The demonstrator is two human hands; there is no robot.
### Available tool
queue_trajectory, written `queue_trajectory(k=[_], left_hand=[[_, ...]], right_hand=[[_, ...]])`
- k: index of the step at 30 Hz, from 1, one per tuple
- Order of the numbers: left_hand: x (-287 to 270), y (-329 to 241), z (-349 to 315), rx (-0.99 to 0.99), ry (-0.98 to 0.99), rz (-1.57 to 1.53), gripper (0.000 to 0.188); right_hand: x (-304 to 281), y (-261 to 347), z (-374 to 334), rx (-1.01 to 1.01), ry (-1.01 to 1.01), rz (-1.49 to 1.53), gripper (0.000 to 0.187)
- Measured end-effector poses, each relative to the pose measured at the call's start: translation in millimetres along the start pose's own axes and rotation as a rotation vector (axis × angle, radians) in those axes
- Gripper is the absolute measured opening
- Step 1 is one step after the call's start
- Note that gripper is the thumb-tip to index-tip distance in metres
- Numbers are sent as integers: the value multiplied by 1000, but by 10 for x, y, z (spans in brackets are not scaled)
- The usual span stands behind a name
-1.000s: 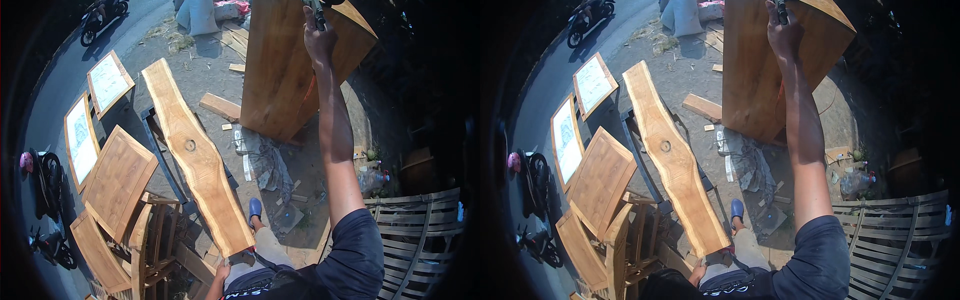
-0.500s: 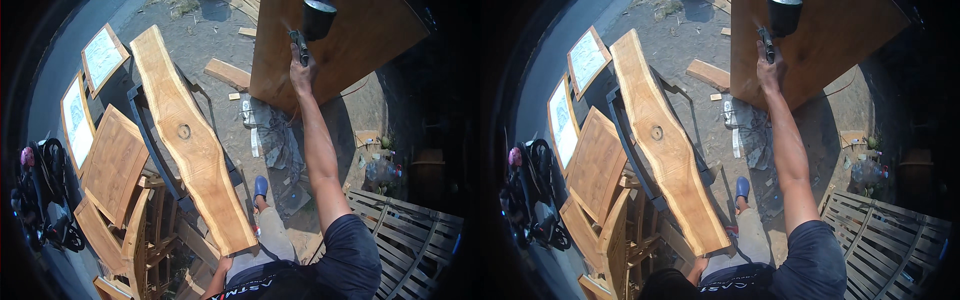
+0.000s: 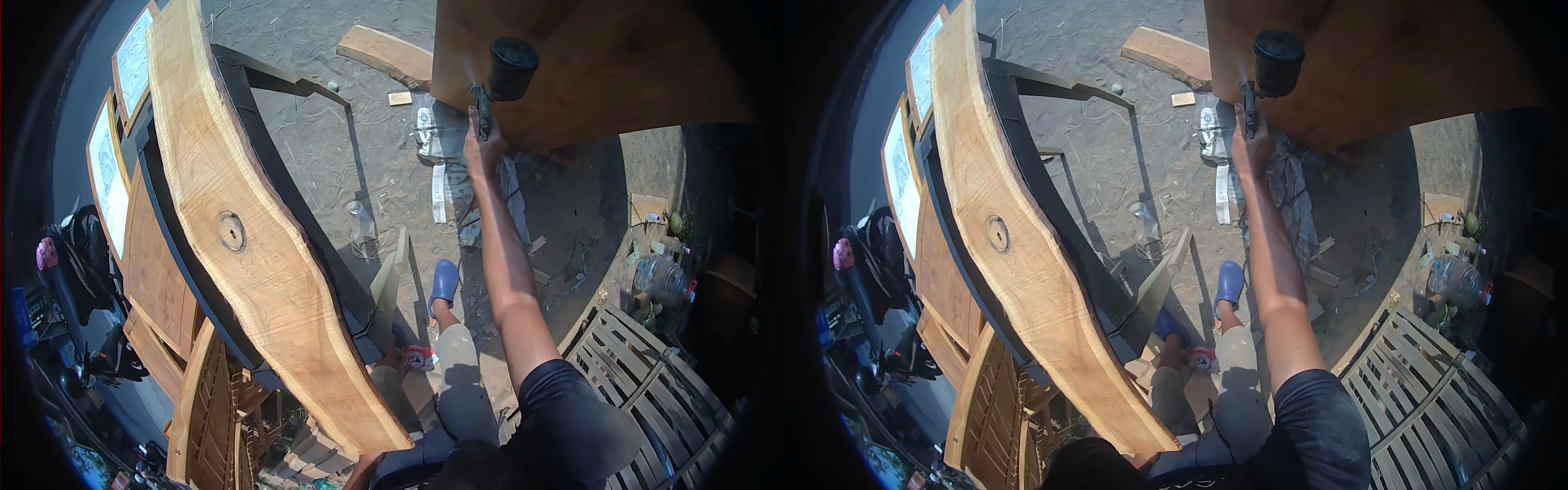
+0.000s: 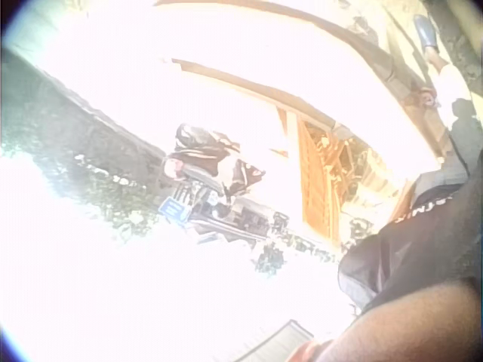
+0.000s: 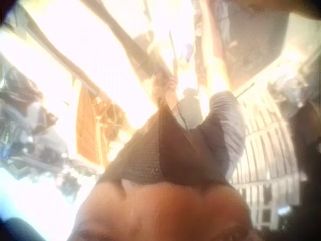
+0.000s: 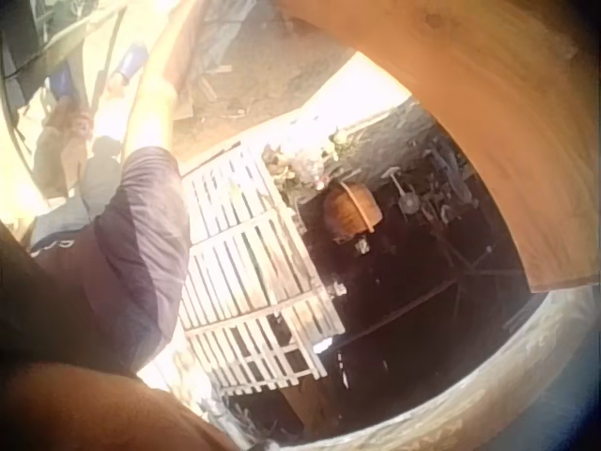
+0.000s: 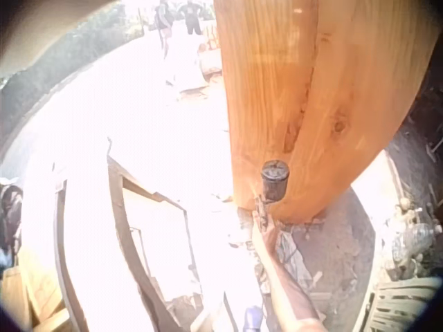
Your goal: The person spray paints a wooden cabinet or storage unit using a spray gun, covering the top and sides of the piece.
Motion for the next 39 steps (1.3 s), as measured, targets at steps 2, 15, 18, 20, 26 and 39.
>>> queue_trajectory(k=[2, 15, 18, 20, 26, 39], left_hand=[[-42, -106, -29, -72, -35, -15, 60], [-175, -740, 316, -350, -116, -91, 60], [-201, -700, 391, -368, -111, -84, 60], [-202, -661, 431, -373, -106, -81, 60], [-226, -532, 526, -353, -95, -68, 61], [-382, -212, 452, -171, -61, -42, 62]], right_hand=[[193, -379, 21, -52, -42, -56, 44], [1260, -2261, 86, 78, -45, -75, 48], [1427, -2545, 88, 126, -14, -134, 52], [1511, -2668, 83, 166, -24, -226, 55], [1502, -2481, 67, 127, 33, -216, 57], [-179, 306, -88, -69, 51, -160, 49]])
Point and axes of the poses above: each hand's wrist, its own z-axis towards the middle knuckle, its own x-axis out of the palm, y = z × x, the point moved 8 cm from there along z, towards the middle knuckle, and after that the axes turned 6 degrees about x, right-handed, at the moved point
